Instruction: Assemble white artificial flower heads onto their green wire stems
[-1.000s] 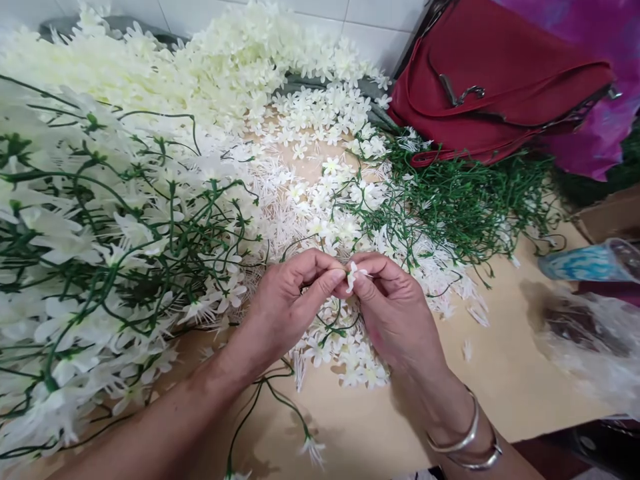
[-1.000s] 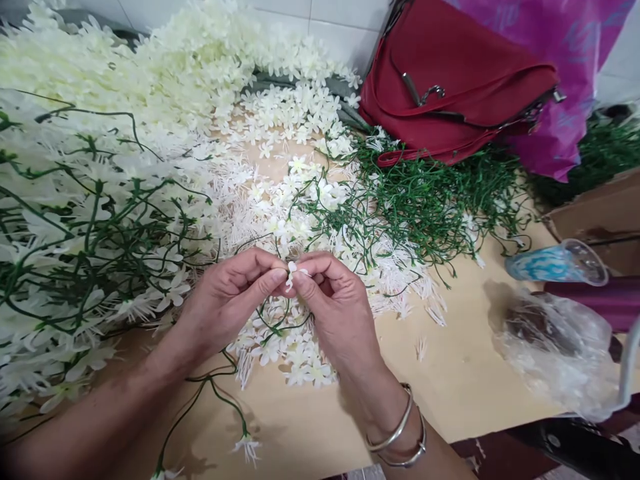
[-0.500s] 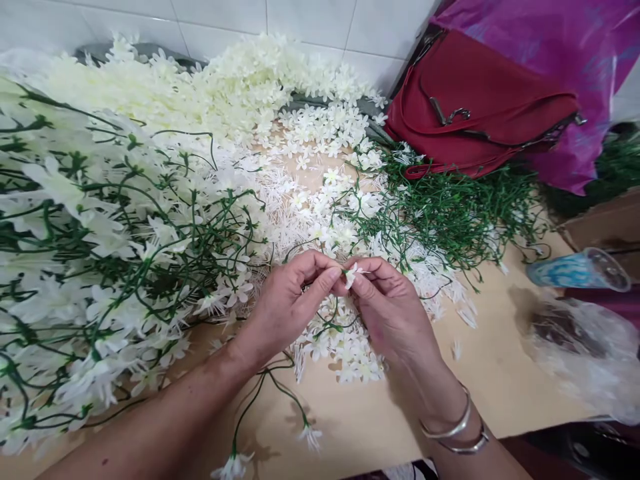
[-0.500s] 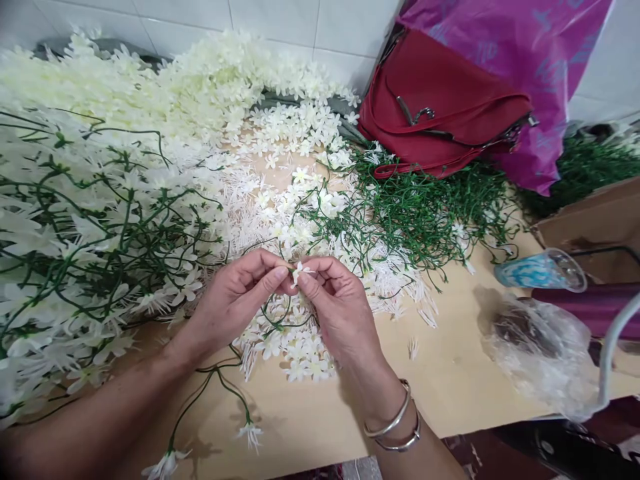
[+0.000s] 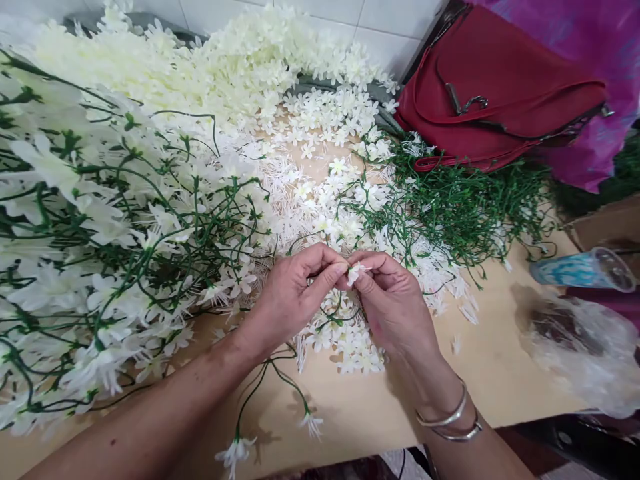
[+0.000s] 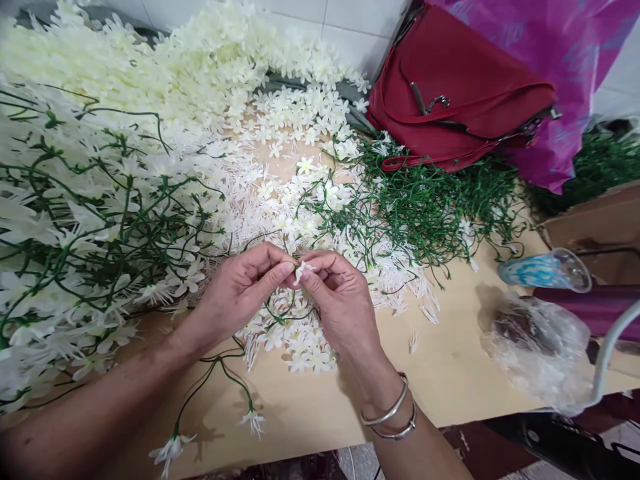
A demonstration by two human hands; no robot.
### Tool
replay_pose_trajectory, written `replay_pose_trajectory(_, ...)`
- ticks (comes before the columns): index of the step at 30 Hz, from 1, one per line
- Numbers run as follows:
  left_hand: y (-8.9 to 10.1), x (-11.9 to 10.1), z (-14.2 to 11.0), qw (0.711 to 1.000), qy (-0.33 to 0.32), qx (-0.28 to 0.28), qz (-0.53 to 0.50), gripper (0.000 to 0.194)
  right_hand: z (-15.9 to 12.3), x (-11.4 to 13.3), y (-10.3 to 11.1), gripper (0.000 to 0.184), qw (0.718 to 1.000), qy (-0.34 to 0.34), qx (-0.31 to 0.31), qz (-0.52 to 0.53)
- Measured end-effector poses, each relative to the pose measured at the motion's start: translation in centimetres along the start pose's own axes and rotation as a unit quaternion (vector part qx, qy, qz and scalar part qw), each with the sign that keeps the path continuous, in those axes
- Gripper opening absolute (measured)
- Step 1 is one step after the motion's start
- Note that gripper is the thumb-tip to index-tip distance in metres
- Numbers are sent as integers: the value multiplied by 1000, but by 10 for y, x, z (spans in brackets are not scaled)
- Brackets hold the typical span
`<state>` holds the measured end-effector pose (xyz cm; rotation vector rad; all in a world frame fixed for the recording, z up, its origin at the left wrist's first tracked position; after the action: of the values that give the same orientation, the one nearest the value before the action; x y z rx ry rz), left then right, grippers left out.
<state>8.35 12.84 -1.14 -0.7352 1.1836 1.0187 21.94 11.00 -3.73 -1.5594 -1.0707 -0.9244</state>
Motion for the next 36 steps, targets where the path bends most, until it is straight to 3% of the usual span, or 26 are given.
replay_pose_trajectory(7, -2, -1, 2, 1000, 4, -5, -14, 16, 3, 7, -1, 24, 1000, 13, 0, -27)
replay_pose_trajectory(11, 4, -8, 2, 999, -7, -24, -28, 19, -5, 34, 1, 21, 989, 90, -22, -113)
replay_pose_trajectory(14, 14, -21, 3, 998, -22, -58, -32, 19, -18, 55, 1, 11, 961, 146, -40, -231)
replay_pose_trajectory(16, 21, -29, 4, 996, -27, -82, -36, 18, -27, 63, -2, 2, 926, 159, -41, -339)
replay_pose_trajectory(19, 27, -32, 4, 994, -21, -98, -31, 17, -40, 70, -5, 6, 873, 161, -32, -460)
replay_pose_trajectory(22, 30, -28, 4, 996, -7, -88, 11, 19, -47, 71, -5, 9, 842, 148, -25, -519)
replay_pose_trajectory(26, 35, -22, 2, 990, 0, -74, 119, 23, -43, 64, -5, 9, 823, 127, -31, -553)
replay_pose_trajectory(29, 38, -30, 1, 971, -31, -75, 223, 27, -32, 52, -12, 3, 806, 102, -19, -583)
replay_pose_trajectory(33, 32, -51, 0, 919, -116, -65, 371, 26, -22, 44, -16, 11, 777, 93, -19, -622)
replay_pose_trajectory(36, 27, -67, -3, 875, -191, -76, 437, 25, -21, 49, -4, 15, 800, 99, -53, -589)
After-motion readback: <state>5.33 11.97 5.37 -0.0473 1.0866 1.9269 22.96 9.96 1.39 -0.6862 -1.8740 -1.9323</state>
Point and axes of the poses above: each hand's wrist, its own z-axis towards the middle knuckle, its own y-axis out of the back of the hand, x = y × z, the point moved 10 cm from there along z, towards the middle knuckle, and after that the axes turned 7 degrees about -y, right-handed, at the moved point
